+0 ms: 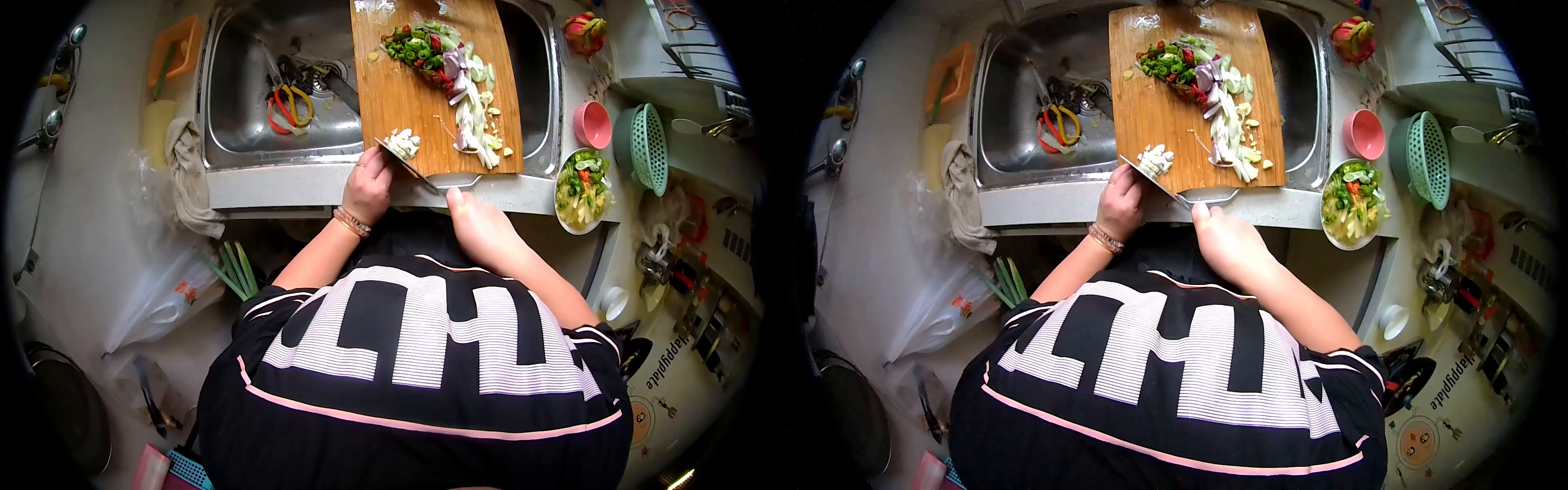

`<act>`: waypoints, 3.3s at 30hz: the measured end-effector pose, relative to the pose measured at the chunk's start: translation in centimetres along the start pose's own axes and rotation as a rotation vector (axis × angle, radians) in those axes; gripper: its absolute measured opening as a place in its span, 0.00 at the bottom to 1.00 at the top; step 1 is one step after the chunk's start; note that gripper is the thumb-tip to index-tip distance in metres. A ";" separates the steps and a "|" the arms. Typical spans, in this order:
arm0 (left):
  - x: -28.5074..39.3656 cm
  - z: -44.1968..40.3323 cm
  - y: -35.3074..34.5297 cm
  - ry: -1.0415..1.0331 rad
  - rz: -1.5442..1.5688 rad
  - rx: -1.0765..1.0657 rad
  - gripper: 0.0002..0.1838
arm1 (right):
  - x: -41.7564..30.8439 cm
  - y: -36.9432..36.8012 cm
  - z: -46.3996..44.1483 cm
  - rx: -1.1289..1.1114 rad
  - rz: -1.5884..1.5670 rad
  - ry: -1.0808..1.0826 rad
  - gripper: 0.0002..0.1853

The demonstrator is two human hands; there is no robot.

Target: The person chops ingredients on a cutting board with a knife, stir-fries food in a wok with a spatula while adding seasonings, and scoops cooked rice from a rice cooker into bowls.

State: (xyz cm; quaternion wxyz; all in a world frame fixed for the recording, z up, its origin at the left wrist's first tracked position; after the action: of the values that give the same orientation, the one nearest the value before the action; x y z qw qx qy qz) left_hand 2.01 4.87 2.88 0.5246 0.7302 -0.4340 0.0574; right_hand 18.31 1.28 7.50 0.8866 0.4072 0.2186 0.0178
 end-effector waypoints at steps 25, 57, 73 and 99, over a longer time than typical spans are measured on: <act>-0.6 -3.3 5.6 0.336 0.440 -0.354 0.09 | 0.2 1.3 4.5 0.456 0.287 0.186 0.08; -2.7 -1.9 -1.9 0.375 0.306 -0.158 0.24 | 5.2 -8.7 -2.4 0.100 -1.455 -0.149 0.09; 10.5 -10.2 -2.9 0.085 0.341 -0.247 0.24 | 8.5 -5.7 7.9 0.492 -1.684 -0.035 0.10; 62.1 -1.2 -41.1 -0.551 0.651 -0.818 0.11 | 28.0 -20.0 54.9 1.286 -1.237 -1.144 0.08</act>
State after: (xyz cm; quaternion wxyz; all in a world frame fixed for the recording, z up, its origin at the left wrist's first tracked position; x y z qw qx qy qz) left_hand 69.28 -26.80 7.49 0.5868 0.2855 -0.7430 -0.1485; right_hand 62.80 -45.39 13.92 0.3300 0.5655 -0.0940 -0.7500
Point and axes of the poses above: each hand's wrist, its own z-axis away from the middle knuckle, its own y-axis out of the back of the hand, x = y × z, the point moved 6 cm from there along -z, towards the middle knuckle, and after that the axes turned 3 degrees about -x, right-handed, at the moved point
